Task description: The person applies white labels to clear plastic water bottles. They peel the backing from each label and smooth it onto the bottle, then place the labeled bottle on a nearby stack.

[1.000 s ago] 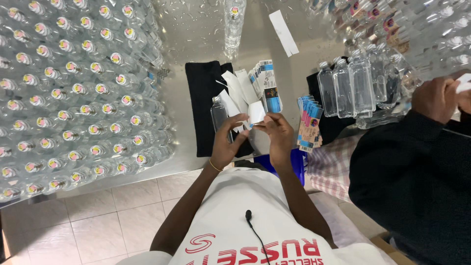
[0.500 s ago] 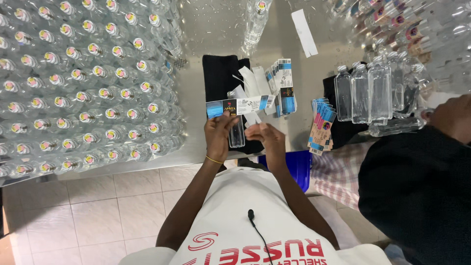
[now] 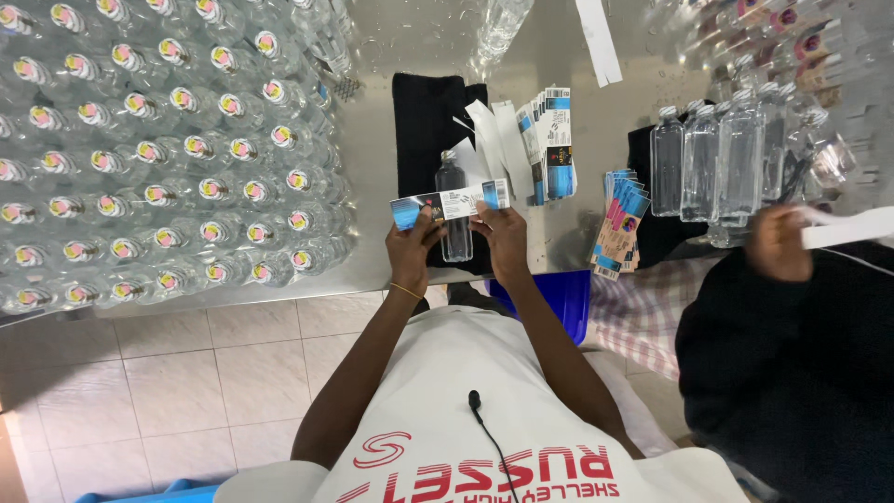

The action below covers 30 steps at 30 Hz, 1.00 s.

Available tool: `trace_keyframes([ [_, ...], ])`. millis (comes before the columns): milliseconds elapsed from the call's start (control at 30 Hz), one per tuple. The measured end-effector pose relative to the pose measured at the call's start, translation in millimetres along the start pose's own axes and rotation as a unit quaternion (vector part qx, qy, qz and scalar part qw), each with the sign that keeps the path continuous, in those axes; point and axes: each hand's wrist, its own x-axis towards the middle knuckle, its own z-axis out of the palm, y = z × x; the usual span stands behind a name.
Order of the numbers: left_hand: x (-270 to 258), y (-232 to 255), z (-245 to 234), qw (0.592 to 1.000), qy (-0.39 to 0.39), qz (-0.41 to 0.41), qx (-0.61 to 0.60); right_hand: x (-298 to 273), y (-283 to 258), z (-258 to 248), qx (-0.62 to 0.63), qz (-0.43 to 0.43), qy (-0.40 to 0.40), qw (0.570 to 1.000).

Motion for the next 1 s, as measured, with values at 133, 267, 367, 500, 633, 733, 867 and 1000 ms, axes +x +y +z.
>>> trace_keyframes([
  [133,30,-38,-23,0.998,0.043,0.009,0.04,-18,-13,12,-0.093,0.003,0.045,0.995],
  [267,54,-63,-31,0.992,0.062,0.023,0.107,-9,-8,11,-0.135,0.002,0.071,0.988],
  [367,53,-60,-24,0.99,0.066,0.032,0.117,0,-2,7,-0.115,-0.002,0.078,0.99],
  [500,28,-51,-29,0.987,0.053,0.014,0.149,-14,5,-6,-0.098,0.026,0.075,0.992],
  [633,9,-64,-52,0.982,0.055,-0.013,0.18,-33,28,-32,-0.119,0.042,0.069,0.99],
  [733,10,-78,-70,0.981,0.049,-0.027,0.186,-42,41,-38,-0.065,0.068,0.076,0.993],
  [867,11,-76,-67,0.987,0.051,-0.024,0.15,-39,43,-37,-0.061,0.054,0.058,0.995],
  [1000,17,-76,-68,0.992,0.064,-0.035,0.099,-38,48,-38,-0.081,0.047,0.055,0.994],
])
